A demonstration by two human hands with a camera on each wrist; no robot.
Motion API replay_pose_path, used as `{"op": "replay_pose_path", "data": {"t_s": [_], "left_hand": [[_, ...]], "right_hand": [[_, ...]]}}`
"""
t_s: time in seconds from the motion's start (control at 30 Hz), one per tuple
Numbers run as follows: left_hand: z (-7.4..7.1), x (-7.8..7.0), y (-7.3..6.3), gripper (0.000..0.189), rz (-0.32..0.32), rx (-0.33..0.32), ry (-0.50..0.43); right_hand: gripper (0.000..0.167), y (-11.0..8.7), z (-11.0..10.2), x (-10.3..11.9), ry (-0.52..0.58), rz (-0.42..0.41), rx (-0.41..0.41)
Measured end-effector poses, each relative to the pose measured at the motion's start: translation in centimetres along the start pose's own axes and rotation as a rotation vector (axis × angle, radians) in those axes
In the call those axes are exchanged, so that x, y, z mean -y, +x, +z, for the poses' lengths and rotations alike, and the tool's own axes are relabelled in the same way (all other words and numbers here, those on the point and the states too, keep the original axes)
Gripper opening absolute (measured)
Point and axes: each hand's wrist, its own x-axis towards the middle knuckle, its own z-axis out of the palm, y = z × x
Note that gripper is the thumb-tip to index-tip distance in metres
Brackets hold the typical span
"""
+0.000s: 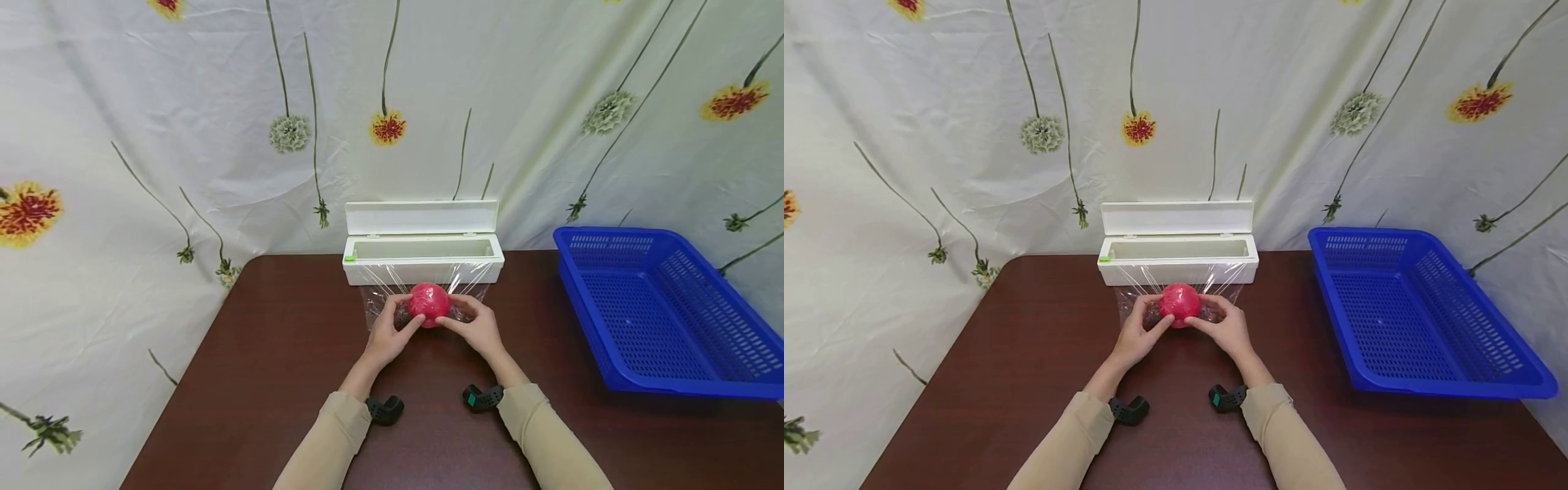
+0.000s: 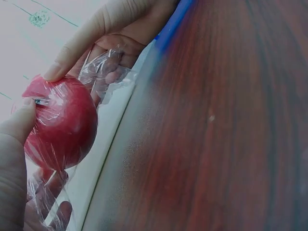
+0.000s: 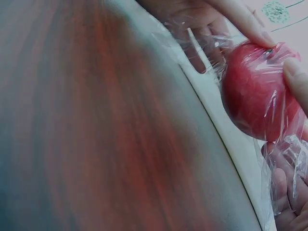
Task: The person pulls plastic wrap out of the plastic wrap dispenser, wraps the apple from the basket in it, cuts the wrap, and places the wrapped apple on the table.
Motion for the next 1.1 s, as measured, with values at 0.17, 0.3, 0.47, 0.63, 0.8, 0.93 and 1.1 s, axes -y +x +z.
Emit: {"op": "replay_pose_path", "data": {"t_s": [0.17,0.3,0.47,0.63,0.8,0.93,1.1], "left_hand": [[0.0,-0.2,0.0,0.048,-0.005,-0.01,-0.009],[-0.1,-0.7,-0.1,0.049,0.011,-0.024,-0.008],[-0.7,-3.4,-0.3,0.045,0.052,-0.03,0.002],[-0.4,-1.7,-0.1,0.044,0.078,-0.052,0.007],[-0.1,0.0,0.1,0.044,0.061,-0.061,0.021],[-0.2,-0.1,0.1,0.041,0.045,-0.058,0.038],[-0.2,-0.2,0.0,0.04,0.014,-0.057,0.042]], "right_hand": [[0.048,-0.1,0.0,0.4,0.006,0.0,-0.003],[0.044,-0.6,-0.2,2.2,-0.005,-0.008,-0.003],[0.04,-1.2,-0.4,4.0,-0.014,-0.036,-0.002],[0.038,-1.2,-0.4,3.9,-0.007,-0.039,-0.005],[0.036,-1.1,-0.4,3.7,-0.008,-0.047,-0.005],[0.035,-1.1,-0.4,3.8,-0.005,-0.051,-0.009],[0.034,-1.3,-0.4,4.0,-0.019,-0.035,-0.009]]}}
